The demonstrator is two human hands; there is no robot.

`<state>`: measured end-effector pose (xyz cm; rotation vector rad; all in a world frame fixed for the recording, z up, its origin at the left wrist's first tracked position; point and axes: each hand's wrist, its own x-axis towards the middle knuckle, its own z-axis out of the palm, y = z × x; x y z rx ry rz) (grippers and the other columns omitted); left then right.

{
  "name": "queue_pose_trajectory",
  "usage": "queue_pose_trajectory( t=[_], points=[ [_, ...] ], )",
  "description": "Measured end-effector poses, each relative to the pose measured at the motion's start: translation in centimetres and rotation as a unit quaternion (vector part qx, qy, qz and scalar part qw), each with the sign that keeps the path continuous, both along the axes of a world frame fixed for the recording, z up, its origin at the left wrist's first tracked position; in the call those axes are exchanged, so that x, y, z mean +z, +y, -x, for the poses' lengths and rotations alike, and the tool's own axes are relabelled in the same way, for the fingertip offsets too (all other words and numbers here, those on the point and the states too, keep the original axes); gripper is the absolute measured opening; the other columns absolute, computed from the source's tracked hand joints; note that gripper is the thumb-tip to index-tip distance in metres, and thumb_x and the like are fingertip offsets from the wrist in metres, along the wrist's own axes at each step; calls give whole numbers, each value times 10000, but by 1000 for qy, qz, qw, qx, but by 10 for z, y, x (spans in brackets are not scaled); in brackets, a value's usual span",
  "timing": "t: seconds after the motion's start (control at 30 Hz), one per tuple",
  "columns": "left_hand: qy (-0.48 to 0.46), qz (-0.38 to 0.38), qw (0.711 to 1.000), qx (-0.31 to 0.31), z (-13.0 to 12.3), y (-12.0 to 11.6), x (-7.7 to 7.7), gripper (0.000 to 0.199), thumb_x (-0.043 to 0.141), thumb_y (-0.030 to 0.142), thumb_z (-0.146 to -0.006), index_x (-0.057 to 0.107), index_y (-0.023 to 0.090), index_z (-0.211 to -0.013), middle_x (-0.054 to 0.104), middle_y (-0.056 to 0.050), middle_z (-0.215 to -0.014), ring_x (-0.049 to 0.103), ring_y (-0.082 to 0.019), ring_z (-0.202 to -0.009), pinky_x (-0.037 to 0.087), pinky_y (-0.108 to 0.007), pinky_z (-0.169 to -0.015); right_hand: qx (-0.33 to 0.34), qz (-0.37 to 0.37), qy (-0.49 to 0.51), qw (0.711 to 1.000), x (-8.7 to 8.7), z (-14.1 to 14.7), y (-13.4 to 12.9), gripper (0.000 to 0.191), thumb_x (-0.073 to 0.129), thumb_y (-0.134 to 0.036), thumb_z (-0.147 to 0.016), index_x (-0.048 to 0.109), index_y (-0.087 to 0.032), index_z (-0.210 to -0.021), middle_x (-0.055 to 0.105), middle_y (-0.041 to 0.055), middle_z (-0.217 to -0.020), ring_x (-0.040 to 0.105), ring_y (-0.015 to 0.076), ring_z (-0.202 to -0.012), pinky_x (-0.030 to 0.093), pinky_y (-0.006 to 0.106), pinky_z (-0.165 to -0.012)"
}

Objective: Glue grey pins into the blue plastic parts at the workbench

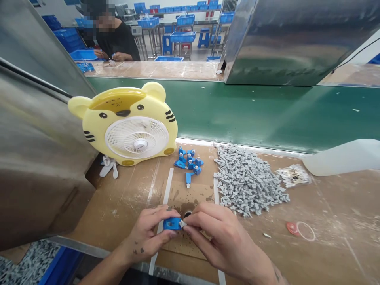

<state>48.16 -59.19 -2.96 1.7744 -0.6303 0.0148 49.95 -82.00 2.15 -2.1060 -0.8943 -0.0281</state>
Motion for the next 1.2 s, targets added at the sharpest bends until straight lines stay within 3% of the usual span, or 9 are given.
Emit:
queue_pose_trajectory(
  t=[0.17,0.4,0.57,0.67,0.77,0.83,0.93,1.07,1.2],
  points=[
    [-158,-26,987,31,2,-8,3,307,468,360,-1020,603,125,-1163,702,-117,-854,622,-196,-720,518,-296,-671,-4,-45,51,998,2,6,5,74,617,-149,-978,657,-206,-953,656,-5,-757,625,115,-665,458,216,-615],
    [-204,-58,977,-15,-1,-3,24,265,472,282,-1011,560,120,-1202,727,-115,-856,657,-208,-702,525,-318,-656,-3,-96,92,991,5,15,6,85,620,-132,-976,651,-211,-968,655,-8,-791,630,111,-707,460,208,-639],
    [-184,-98,978,-4,-15,-1,12,230,497,281,-1005,584,138,-1163,719,-92,-864,664,-199,-725,528,-300,-665,-30,-90,97,991,-14,-1,9,100,612,-198,-995,666,-212,-911,668,-6,-778,627,123,-696,470,228,-650],
    [-94,-165,982,-12,-40,-2,-8,191,557,220,-974,612,169,-1150,727,-75,-978,687,-194,-868,547,-288,-775,-79,-11,73,994,-29,-24,-8,105,632,-282,-992,692,-222,-1052,708,26,-906,657,161,-793,508,265,-715],
    [-85,-269,959,20,-73,-7,-26,165,590,168,-934,664,179,-1082,695,-90,-1094,647,-241,-1028,534,-367,-924,-164,101,11,981,-36,-47,-41,272,603,-329,-1000,648,-200,-1235,702,69,-1007,660,211,-881,529,326,-767],
    [-92,-320,942,49,-93,-13,-35,155,606,166,-921,697,183,-1045,665,-102,-1090,624,-277,-1048,534,-423,-934,-208,210,-35,955,-38,-60,-62,234,564,-306,-1010,684,-174,-1162,693,89,-979,653,246,-901,524,365,-779],
    [-82,-331,938,67,-109,-20,-40,281,621,160,-911,680,179,-1185,635,-126,-1152,641,-280,-1032,559,-442,-914,-184,378,-59,905,-42,-73,-76,180,604,-236,-968,715,-161,-1088,678,105,-965,642,284,-944,520,385,-790],
    [-55,-311,943,102,-76,6,-28,481,602,223,-935,542,181,-1410,527,-167,-1410,615,-285,-1202,539,-441,-1018,-141,434,-65,887,-49,-83,-67,177,610,-110,-911,717,-136,-1049,641,116,-951,628,279,-922,511,363,-776],
    [26,-283,944,165,15,94,6,318,643,387,-924,687,332,-1234,689,-52,-1226,667,-249,-1132,583,-343,-959,-115,441,-70,887,-52,-93,-56,209,552,-55,-906,719,-137,-1001,626,122,-943,606,273,-916,489,351,-784]
  ],
)
